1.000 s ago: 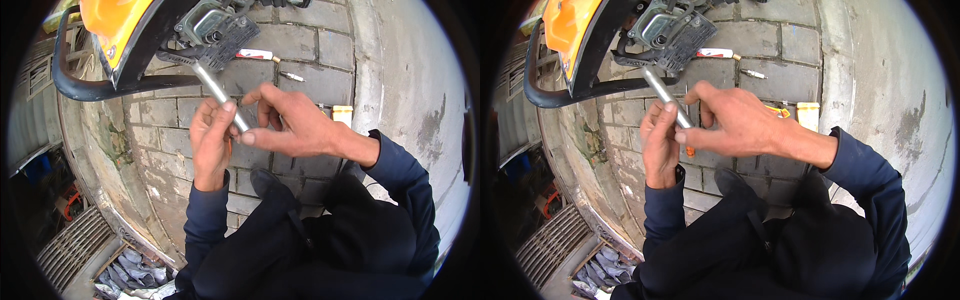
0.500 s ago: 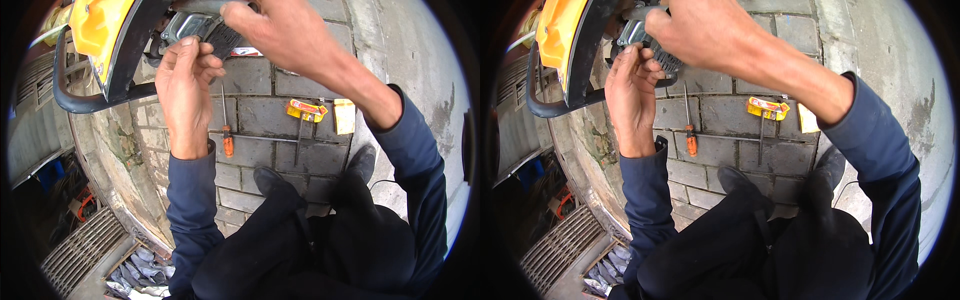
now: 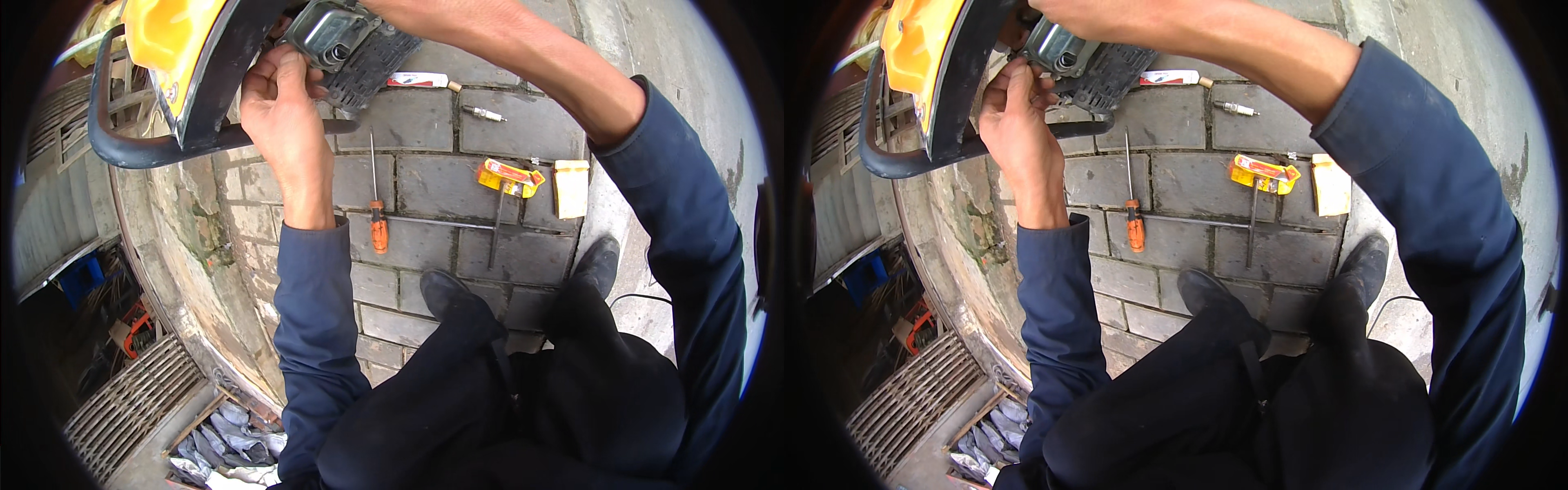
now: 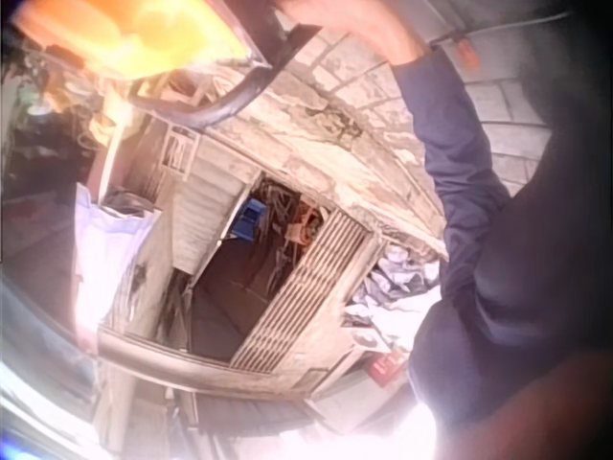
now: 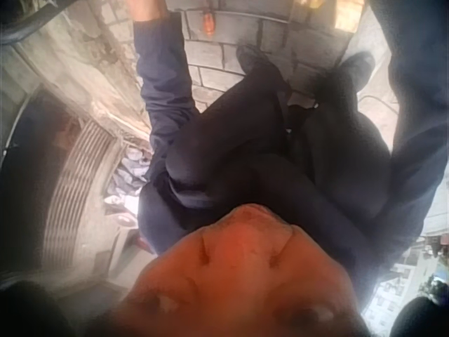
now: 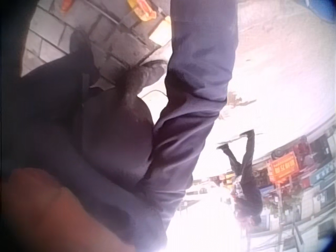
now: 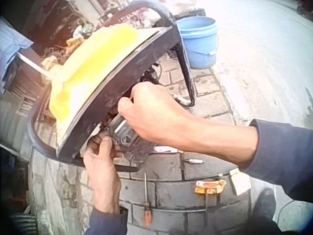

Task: The person removes the top cover of a portable generator, uses a screwdriver and socket wrench to remove the spark plug, inspects it, and then reinstalls it. The person then attempts to start the generator by pulling the starter cord.

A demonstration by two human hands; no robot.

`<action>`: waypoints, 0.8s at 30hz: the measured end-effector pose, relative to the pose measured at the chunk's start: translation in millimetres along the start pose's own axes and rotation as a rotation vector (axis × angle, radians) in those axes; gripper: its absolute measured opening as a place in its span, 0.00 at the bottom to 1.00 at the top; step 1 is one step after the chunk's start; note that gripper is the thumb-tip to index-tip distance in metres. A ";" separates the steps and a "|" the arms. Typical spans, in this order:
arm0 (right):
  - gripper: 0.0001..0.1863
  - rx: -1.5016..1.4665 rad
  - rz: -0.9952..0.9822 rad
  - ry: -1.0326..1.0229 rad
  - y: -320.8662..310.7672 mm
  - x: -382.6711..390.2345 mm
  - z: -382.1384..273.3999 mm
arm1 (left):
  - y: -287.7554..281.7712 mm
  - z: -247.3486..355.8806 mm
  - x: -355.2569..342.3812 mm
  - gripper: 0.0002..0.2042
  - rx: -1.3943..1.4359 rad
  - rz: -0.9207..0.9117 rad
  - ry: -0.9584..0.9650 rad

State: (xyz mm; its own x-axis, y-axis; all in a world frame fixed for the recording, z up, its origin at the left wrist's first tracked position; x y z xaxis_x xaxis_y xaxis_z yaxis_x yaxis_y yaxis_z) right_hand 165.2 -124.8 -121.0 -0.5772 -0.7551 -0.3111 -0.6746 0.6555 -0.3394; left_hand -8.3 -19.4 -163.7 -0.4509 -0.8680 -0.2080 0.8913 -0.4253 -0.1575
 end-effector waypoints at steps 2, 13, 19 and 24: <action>0.21 -0.058 0.033 -0.012 3.0 -0.5 -6.2 | 5.5 3.0 -1.6 0.09 -0.071 0.010 0.179; 0.15 -0.207 0.183 -0.004 7.7 10.1 1.0 | 11.1 1.5 -13.3 0.13 -0.132 0.029 0.358; 0.14 -0.308 0.221 -0.096 31.4 23.3 9.8 | 16.9 1.5 -14.3 0.15 -0.226 0.021 0.351; 0.13 -0.108 0.300 -0.234 36.6 8.2 24.8 | 20.9 2.0 -16.2 0.14 -0.363 -0.035 0.303</action>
Point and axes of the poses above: each hand's wrist, its own x-axis away from the middle knuckle, its own y-axis out of the palm, z = x × y, the point moved 3 cm from there along -x, towards the middle knuckle
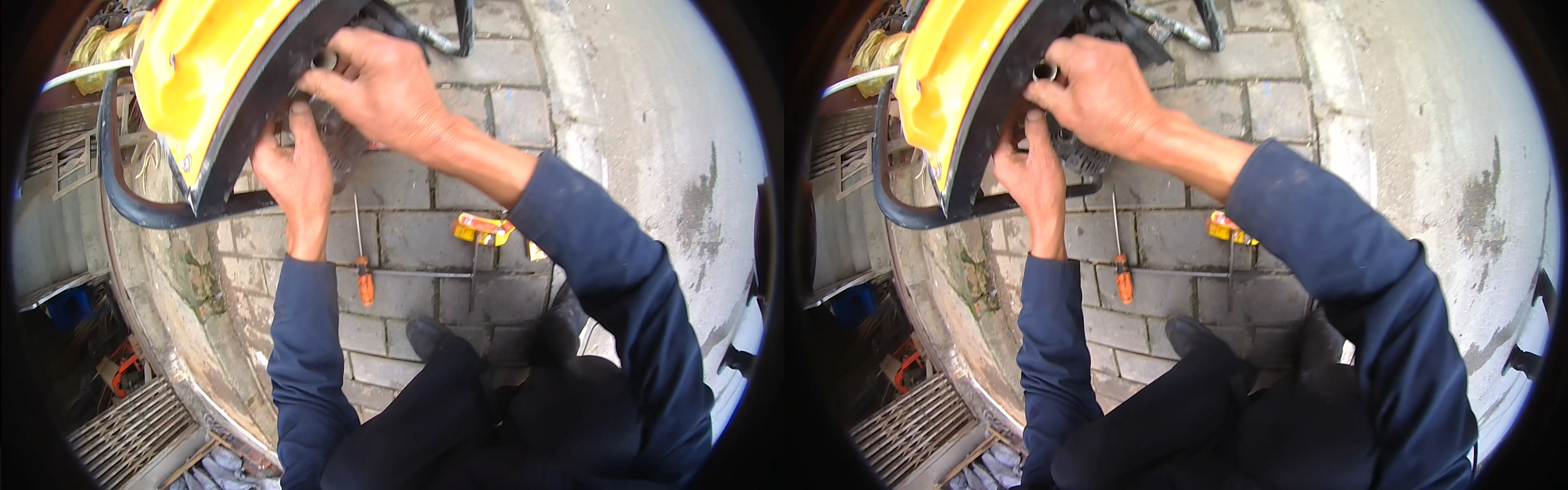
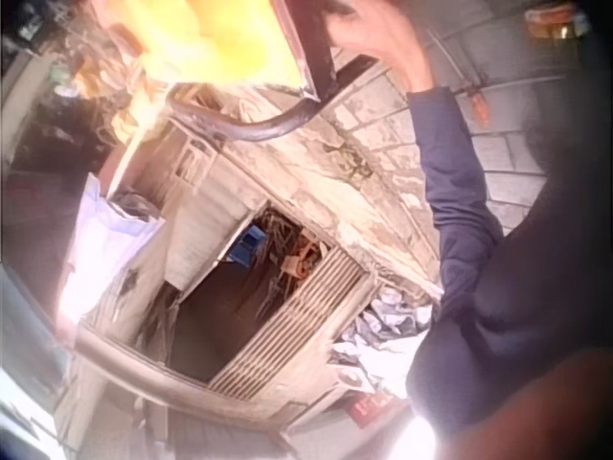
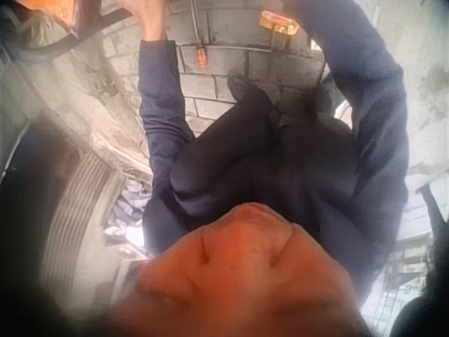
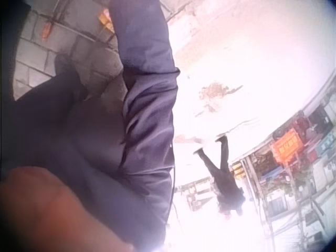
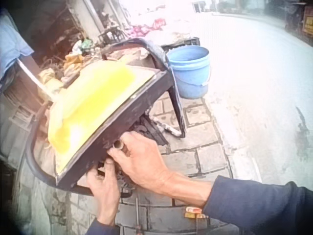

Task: The person removes the top cover of a portable generator, uses a screwdriver and socket wrench to remove the spark plug, inspects it, and then reinstalls it. The person then attempts to start the generator by pulling the starter cord.

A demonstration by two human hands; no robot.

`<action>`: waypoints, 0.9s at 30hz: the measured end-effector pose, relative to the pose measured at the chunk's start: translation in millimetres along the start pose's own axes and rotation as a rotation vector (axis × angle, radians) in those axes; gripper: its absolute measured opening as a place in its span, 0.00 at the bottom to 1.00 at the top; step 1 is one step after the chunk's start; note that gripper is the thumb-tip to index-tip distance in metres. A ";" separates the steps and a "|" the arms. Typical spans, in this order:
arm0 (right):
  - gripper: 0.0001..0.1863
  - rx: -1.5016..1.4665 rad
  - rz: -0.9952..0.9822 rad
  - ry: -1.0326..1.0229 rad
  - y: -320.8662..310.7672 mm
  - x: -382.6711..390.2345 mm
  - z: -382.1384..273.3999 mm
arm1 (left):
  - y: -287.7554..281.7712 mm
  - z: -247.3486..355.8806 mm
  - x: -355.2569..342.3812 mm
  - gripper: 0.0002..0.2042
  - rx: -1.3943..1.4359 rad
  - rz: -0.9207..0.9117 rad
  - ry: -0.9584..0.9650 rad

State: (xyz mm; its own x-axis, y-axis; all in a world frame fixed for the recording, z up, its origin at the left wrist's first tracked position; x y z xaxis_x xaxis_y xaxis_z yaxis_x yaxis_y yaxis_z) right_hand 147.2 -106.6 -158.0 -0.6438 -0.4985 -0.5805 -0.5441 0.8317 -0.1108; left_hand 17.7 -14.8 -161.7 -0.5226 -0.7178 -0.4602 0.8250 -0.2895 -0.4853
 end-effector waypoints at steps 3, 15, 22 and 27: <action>0.14 -0.019 0.053 -0.137 1.3 -7.1 0.9 | 3.8 1.1 -9.7 0.16 -0.072 -0.021 0.104; 0.19 -0.003 -0.126 -0.117 -1.6 -5.8 0.5 | 19.3 -9.6 -26.2 0.11 -0.098 -0.026 0.302; 0.18 -0.017 -0.181 -0.114 -14.8 -4.1 2.4 | 20.9 -15.7 -31.1 0.11 0.006 -0.014 0.231; 0.13 0.085 -0.356 0.479 -9.8 81.5 9.7 | 17.4 -11.6 -26.2 0.14 -0.049 -0.028 0.178</action>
Point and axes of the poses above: each hand's wrist, its own x-axis away from the middle knuckle, its own y-axis out of the palm, z = x × y, the point moved 3 cm from there along -x, towards the middle knuckle
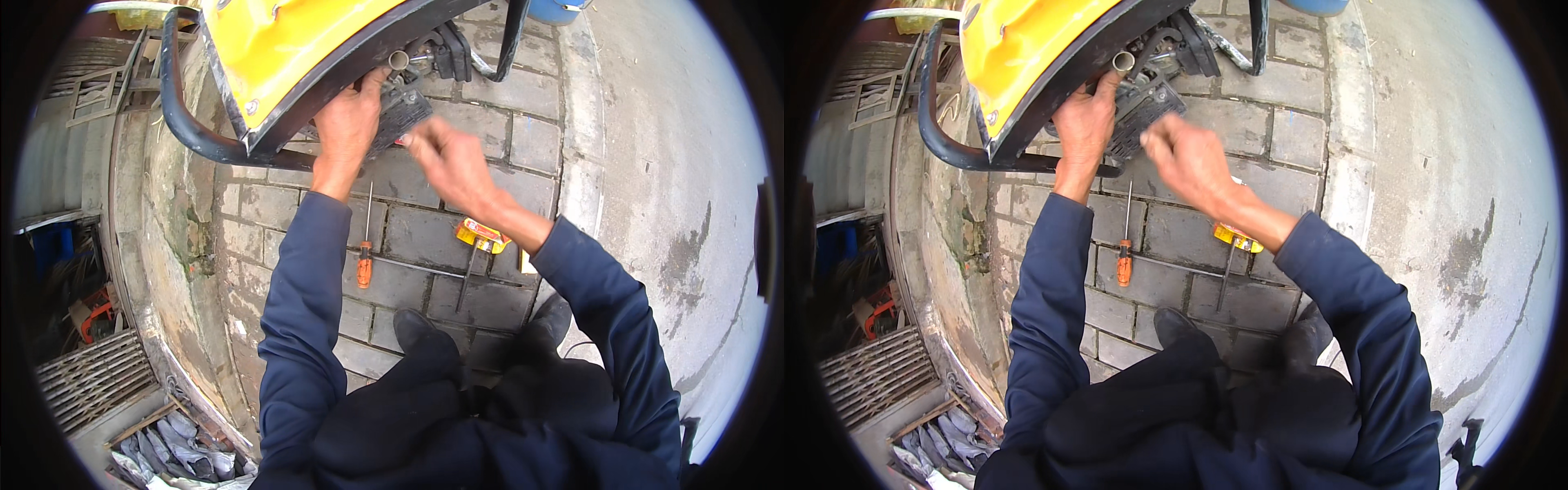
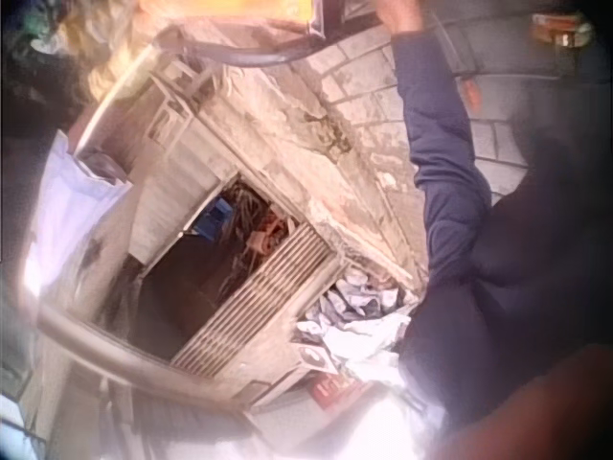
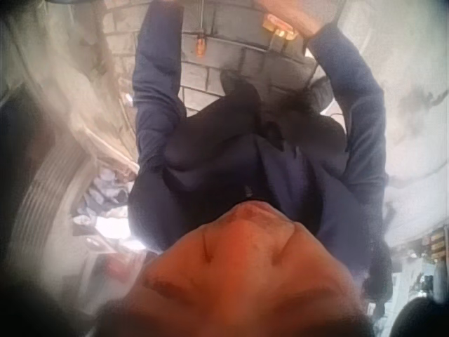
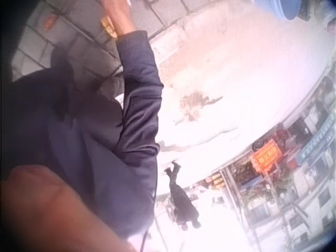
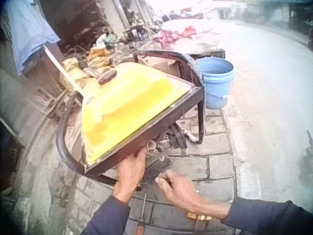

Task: The person removes the top cover of a portable generator, uses a screwdriver and socket wrench to remove the spark plug, inspects it, and then reinstalls it. The person then attempts to start the generator by pulling the starter cord.

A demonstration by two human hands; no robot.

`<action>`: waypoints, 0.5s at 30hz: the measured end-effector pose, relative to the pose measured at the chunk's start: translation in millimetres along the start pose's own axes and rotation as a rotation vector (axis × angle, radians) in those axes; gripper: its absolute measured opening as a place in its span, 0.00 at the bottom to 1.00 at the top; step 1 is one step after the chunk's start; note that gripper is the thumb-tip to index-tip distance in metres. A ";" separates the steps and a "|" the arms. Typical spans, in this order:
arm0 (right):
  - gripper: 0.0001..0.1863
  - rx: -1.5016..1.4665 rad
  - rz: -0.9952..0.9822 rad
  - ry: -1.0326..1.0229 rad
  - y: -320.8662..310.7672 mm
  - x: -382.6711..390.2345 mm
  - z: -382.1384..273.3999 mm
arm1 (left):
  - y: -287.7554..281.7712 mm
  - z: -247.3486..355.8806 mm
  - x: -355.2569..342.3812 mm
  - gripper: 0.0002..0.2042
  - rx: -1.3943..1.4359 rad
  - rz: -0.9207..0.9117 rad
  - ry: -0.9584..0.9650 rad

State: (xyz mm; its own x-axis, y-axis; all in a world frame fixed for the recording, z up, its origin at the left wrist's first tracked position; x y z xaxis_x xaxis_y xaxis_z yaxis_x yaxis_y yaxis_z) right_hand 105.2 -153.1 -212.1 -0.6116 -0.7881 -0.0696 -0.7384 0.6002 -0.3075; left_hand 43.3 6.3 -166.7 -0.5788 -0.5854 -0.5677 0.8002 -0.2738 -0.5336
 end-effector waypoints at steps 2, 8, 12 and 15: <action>0.22 0.142 -0.431 0.181 50.3 31.1 20.7 | 0.4 3.3 -1.9 0.15 -0.035 0.019 0.026; 0.27 0.354 -0.812 0.352 175.6 77.5 51.3 | 2.5 0.8 -6.0 0.12 0.200 0.030 -0.110; 0.27 0.334 -0.715 0.399 197.1 73.8 69.9 | -0.9 -2.0 -6.0 0.12 0.165 -0.030 -0.061; 0.24 0.317 -0.644 0.484 192.7 70.9 83.2 | -0.2 1.9 -10.5 0.12 0.136 -0.028 -0.059</action>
Point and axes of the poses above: each hand's wrist, its own x-axis away from the middle knuckle, its own y-axis out of the palm, z = x × y, the point moved 3 cm from there along -x, towards the middle knuckle
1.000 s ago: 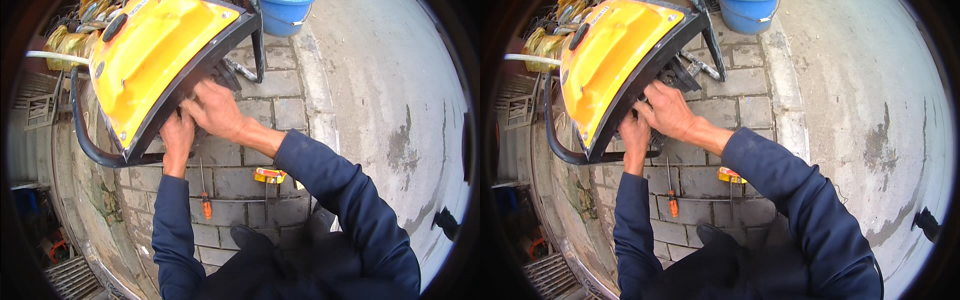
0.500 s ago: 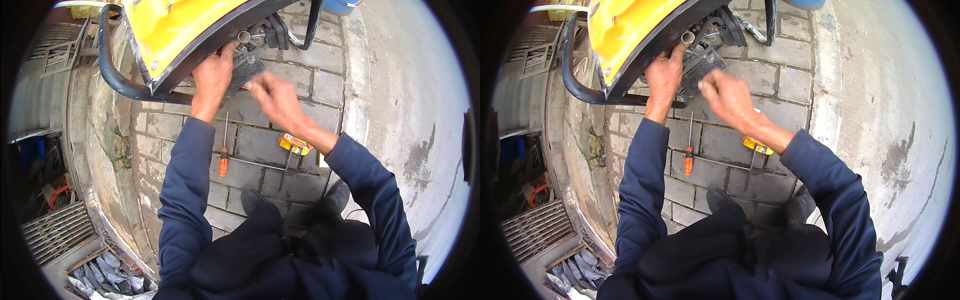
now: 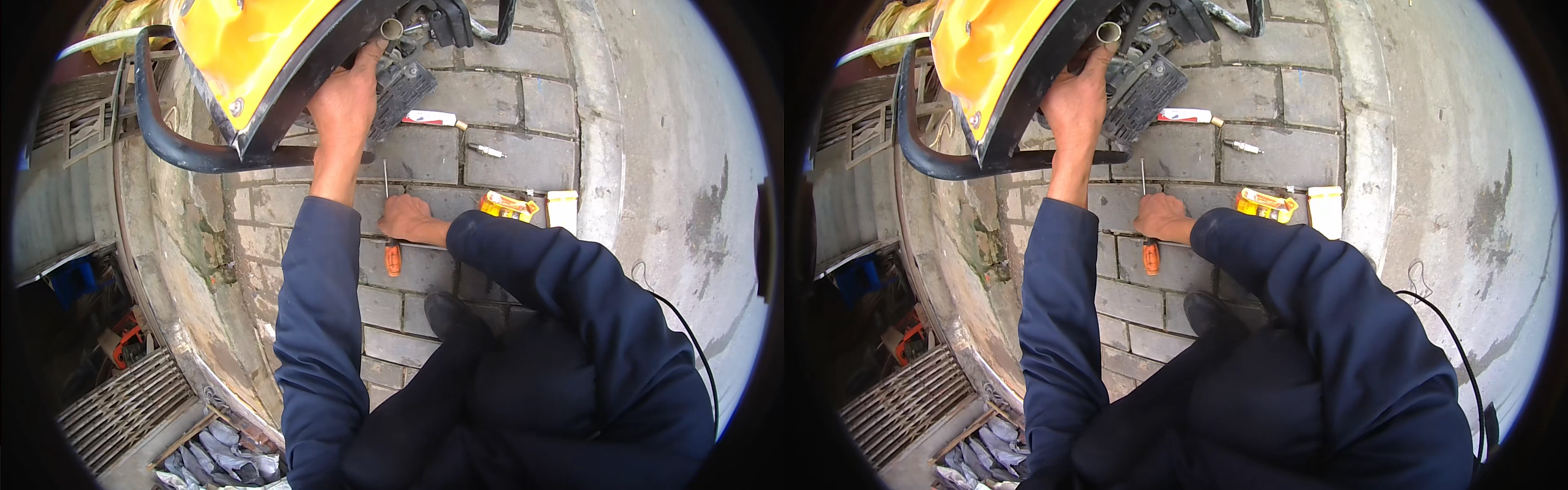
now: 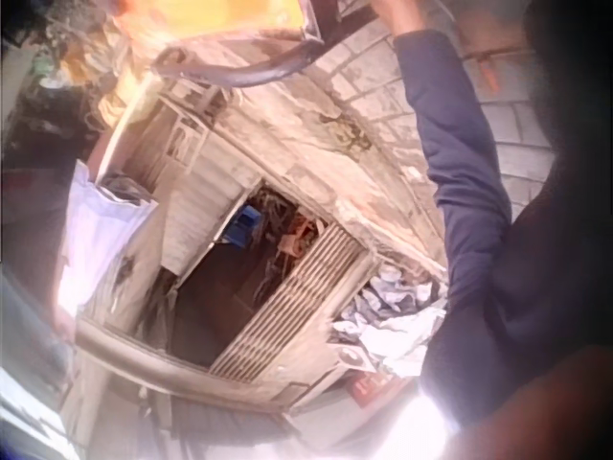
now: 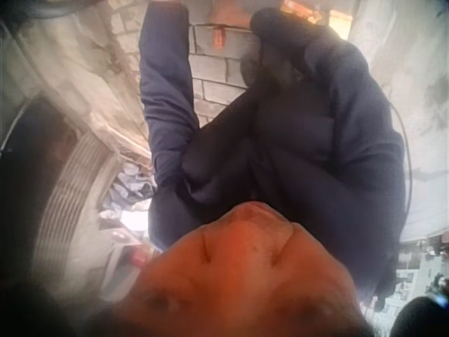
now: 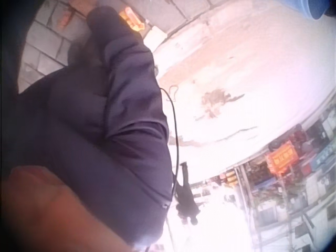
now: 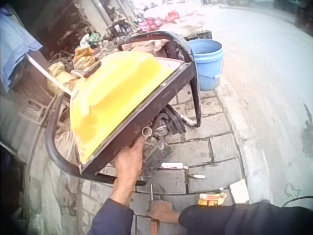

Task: The person removes the top cover of a portable generator, uses a screwdriver and socket wrench to remove the spark plug, inspects it, and then reinstalls it. The person then attempts to start the generator by pulling the starter cord.

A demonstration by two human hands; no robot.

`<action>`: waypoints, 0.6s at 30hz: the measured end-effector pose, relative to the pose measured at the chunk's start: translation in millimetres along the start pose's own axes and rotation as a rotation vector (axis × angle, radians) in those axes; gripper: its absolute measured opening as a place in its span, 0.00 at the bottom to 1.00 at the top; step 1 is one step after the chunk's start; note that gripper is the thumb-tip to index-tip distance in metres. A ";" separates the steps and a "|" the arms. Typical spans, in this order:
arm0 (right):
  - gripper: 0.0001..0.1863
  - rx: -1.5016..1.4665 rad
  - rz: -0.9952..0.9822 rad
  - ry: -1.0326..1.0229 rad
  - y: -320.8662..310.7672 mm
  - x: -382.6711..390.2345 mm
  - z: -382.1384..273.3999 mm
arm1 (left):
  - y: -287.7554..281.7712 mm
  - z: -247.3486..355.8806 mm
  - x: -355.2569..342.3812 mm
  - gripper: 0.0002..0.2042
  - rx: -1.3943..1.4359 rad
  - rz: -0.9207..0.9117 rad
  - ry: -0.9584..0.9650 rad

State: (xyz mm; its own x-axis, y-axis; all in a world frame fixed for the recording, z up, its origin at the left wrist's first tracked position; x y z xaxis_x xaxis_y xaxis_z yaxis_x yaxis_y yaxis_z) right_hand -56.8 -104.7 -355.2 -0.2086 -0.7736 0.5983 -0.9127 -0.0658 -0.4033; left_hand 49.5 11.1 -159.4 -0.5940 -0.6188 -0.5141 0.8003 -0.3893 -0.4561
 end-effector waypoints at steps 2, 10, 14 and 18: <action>0.21 -0.012 -0.001 -0.015 -6.8 5.2 7.0 | -0.7 5.0 -0.1 0.14 -0.106 -0.021 -0.024; 0.15 -0.318 -0.009 -0.323 -90.3 97.8 17.1 | -57.4 37.3 132.5 0.20 -0.260 0.024 -0.046; 0.16 -0.423 0.043 -0.401 -135.0 132.8 5.1 | -62.6 62.8 216.2 0.20 0.375 -0.122 -0.778; 0.17 -0.542 0.126 -0.467 -161.9 145.4 -15.0 | -47.5 94.8 232.5 0.24 0.748 -0.354 -0.888</action>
State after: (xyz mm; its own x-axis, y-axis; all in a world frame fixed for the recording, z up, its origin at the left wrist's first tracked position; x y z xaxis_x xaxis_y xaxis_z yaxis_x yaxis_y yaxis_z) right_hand 55.4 -197.1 -192.5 -0.2627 -0.9511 0.1627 -0.9627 0.2698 0.0225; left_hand -118.8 -179.0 -188.5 -0.7609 -0.5367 0.3647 0.6292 -0.7476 0.2124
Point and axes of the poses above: each hand's wrist, its own x-axis away from the middle knuckle, its own y-axis out of the palm, z = x × y, the point moved 3 cm from there along -x, towards the middle knuckle
